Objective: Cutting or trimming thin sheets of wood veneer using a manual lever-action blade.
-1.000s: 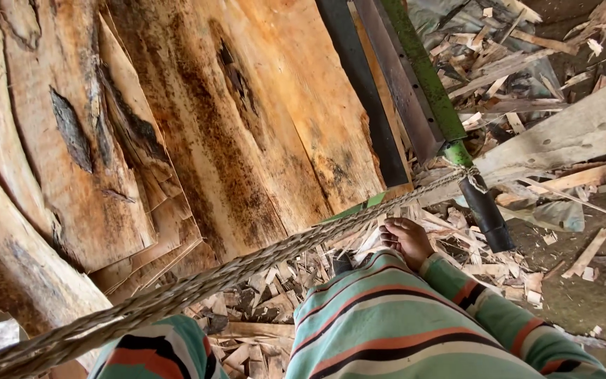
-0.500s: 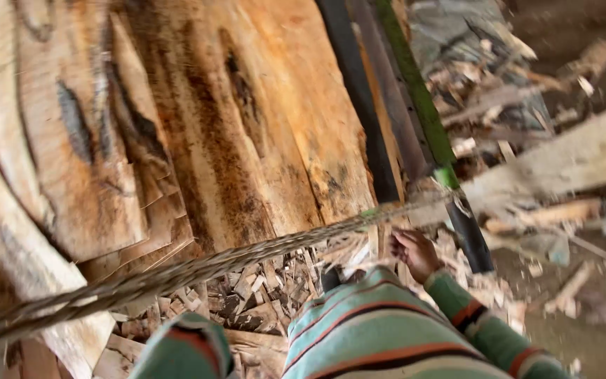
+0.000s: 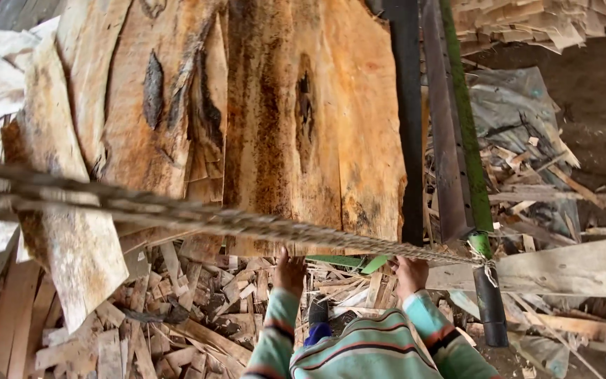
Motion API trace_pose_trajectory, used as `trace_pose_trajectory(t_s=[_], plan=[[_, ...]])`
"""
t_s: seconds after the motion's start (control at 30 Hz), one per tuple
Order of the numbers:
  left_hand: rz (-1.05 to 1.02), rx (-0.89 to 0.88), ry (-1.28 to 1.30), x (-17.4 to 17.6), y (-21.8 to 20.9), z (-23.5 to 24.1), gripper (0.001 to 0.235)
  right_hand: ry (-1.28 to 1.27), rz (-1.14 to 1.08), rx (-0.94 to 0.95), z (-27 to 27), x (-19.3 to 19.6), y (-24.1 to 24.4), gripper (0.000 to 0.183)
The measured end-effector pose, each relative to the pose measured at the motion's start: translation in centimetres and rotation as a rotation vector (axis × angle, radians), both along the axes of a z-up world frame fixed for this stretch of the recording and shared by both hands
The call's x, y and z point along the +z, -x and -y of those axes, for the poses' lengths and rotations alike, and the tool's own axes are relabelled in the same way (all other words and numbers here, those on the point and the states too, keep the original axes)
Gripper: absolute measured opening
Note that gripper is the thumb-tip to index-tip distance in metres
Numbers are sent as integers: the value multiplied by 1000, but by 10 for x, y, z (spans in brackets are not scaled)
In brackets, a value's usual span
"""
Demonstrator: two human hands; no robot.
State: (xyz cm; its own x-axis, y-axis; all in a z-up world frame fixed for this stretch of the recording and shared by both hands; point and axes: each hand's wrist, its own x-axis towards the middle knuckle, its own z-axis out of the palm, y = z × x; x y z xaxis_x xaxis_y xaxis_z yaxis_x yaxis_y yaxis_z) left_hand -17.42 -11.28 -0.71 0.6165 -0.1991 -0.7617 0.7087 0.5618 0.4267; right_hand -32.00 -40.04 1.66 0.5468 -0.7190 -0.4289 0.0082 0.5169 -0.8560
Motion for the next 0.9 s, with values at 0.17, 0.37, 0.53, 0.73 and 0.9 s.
trace_pose_trajectory(t_s=[0.17, 0.37, 0.53, 0.73, 0.9], plan=[[-6, 66, 65, -13, -44, 15, 71, -25, -60, 71, 53, -124, -9, 8], [41, 139, 135, -92, -45, 1, 49, 51, 68, -57, 10, -1, 23, 6], [208, 55, 206, -49, -3, -3, 52, 5, 53, -60, -12, 24, 66, 19], [-22, -41, 250, -42, 57, 25, 63, -131, -145, 95, 13, -24, 86, 32], [-50, -246, 403, -41, 84, 63, 45, -73, -281, 167, 29, 72, 104, 48]])
